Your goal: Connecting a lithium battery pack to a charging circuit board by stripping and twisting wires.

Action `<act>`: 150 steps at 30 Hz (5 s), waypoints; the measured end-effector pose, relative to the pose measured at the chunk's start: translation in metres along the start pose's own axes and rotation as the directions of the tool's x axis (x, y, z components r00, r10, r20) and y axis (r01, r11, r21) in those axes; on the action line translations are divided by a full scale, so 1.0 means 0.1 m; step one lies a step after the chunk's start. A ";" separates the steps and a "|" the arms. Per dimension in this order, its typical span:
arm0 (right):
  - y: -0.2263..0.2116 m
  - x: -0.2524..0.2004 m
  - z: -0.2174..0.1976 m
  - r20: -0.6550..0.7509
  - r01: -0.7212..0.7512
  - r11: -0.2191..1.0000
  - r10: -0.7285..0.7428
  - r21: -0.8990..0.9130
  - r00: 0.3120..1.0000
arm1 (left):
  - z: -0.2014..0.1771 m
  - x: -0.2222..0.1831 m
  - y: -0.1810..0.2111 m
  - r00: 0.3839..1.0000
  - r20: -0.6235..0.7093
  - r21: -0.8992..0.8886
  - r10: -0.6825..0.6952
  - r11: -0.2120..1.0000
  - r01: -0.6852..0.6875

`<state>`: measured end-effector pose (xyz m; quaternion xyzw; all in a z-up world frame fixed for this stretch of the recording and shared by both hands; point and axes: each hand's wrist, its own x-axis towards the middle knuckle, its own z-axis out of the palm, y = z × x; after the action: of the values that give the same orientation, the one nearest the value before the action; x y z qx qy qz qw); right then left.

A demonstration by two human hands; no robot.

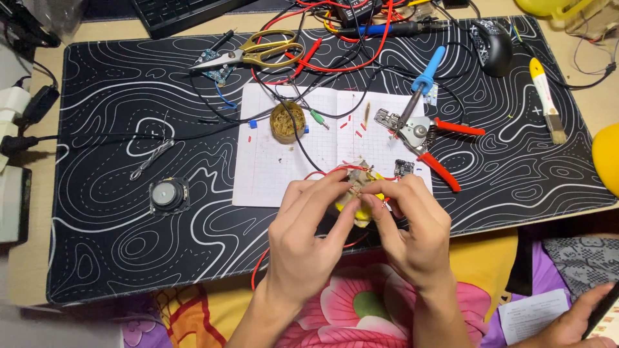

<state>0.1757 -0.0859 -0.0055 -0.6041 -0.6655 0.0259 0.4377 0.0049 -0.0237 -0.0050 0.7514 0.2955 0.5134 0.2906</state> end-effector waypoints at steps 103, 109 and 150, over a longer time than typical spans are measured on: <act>0.02 0.03 0.24 -0.136 -0.356 0.903 0.394 0.239 0.909 | -0.49 0.48 -0.32 0.955 0.287 -0.051 -0.070 0.995 0.089; 0.08 0.03 0.21 -0.114 -0.359 0.895 0.399 0.266 0.910 | -0.85 0.05 -0.16 0.972 0.120 0.056 -0.202 0.979 0.196; 0.09 0.14 0.24 -0.169 -0.254 0.949 0.286 0.189 0.943 | -0.12 0.60 -0.42 0.927 0.367 -0.008 0.077 0.997 -0.080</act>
<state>0.1694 -0.0601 -0.0180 -0.6511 -0.5258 0.0815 0.5412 0.0051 0.0501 0.0035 0.8465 0.2076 0.3740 0.3171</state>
